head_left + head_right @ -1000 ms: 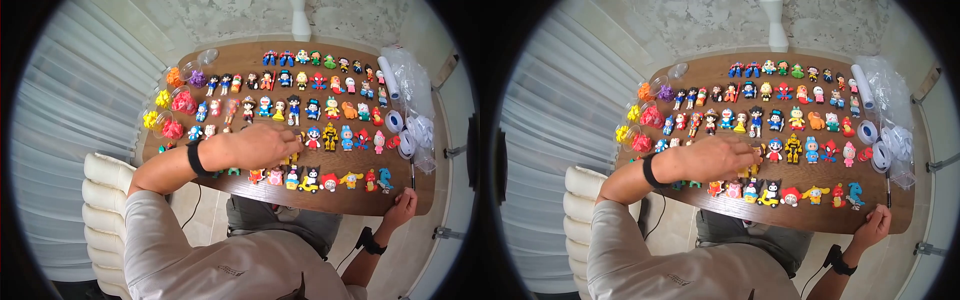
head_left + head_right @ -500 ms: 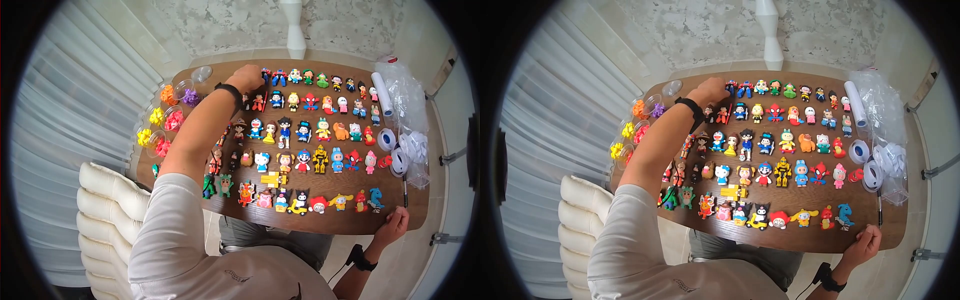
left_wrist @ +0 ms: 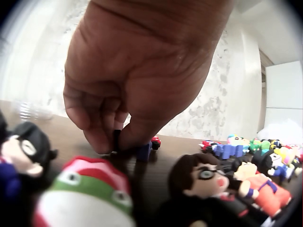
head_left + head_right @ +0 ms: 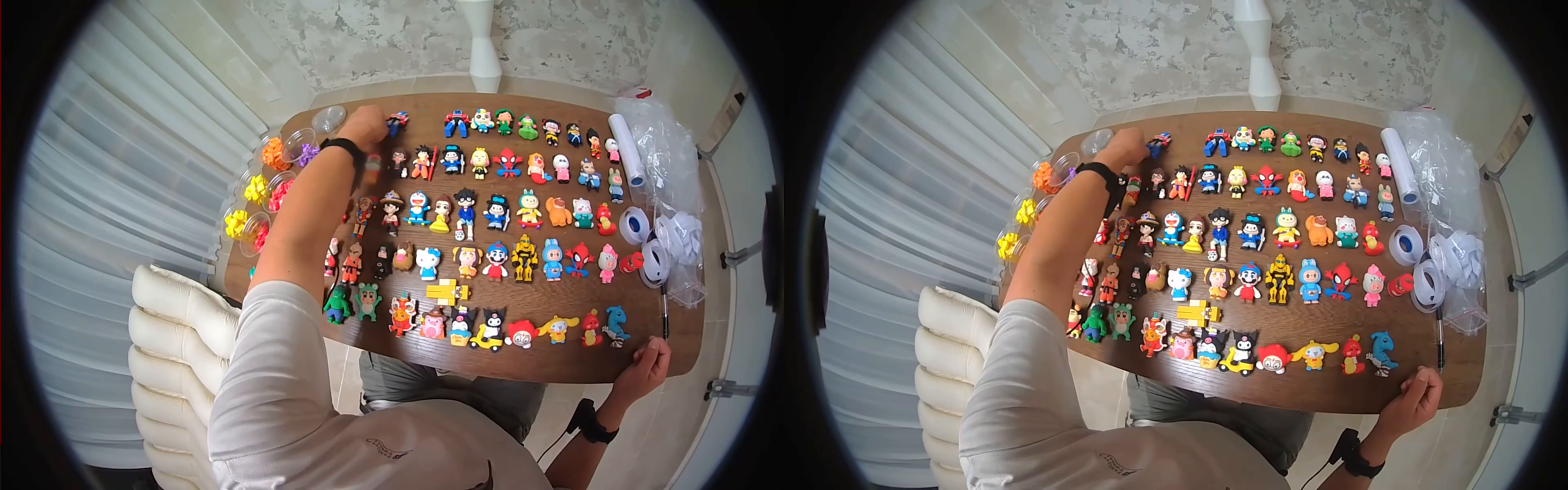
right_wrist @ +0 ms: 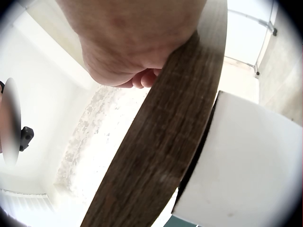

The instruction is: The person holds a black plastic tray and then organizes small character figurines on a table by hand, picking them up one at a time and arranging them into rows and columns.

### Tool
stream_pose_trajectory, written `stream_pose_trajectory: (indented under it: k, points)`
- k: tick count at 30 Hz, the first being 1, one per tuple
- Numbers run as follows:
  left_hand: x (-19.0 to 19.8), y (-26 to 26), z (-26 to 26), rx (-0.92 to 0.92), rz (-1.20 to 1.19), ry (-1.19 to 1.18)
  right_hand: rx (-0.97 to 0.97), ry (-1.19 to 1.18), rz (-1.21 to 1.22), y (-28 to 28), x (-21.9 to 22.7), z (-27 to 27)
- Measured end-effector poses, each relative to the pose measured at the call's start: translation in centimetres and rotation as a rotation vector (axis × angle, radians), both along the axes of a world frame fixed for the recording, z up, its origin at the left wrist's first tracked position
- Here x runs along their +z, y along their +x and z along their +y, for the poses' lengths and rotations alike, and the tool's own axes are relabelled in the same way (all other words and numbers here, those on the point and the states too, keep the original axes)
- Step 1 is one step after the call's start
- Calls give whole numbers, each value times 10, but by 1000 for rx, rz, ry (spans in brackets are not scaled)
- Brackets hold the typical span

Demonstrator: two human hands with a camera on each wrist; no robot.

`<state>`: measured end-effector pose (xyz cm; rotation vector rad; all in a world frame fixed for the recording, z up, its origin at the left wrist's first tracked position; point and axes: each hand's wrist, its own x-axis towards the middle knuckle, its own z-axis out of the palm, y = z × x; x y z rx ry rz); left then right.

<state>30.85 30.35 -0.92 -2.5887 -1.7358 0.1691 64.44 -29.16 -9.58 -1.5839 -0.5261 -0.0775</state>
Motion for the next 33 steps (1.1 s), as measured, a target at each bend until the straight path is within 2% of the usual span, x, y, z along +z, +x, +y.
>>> stream_pose_trajectory:
  k: [2,5,9,11,13,14,16,18,20,23,27,33]
  points:
    - [-12,-24,16,59,-17,23,1,5,4,0,-1,1]
    - [-6,-36,12,83,13,30,-1,9,2,-2,2,2]
    - [8,-22,6,143,24,46,-1,-6,-14,-3,4,3]
    - [31,15,-22,76,28,18,4,-11,0,-1,2,1]
    - [21,52,-33,-24,-146,21,17,-3,20,0,1,0]
    - [12,68,-36,-124,-150,-8,15,-6,12,1,1,0]
    - [10,94,-57,-136,-176,-93,17,-4,-7,2,-1,-1]
    - [10,107,-72,-123,-184,-52,5,8,-12,0,1,2]
    - [7,111,-63,-96,-216,-63,15,29,-9,1,-1,2]
    - [0,104,-52,-74,-225,-77,6,24,-13,2,0,2]
    - [11,83,-55,-48,-164,-51,-6,18,-16,1,0,2]
    - [-1,35,-24,91,-141,116,18,29,-5,4,-4,1]
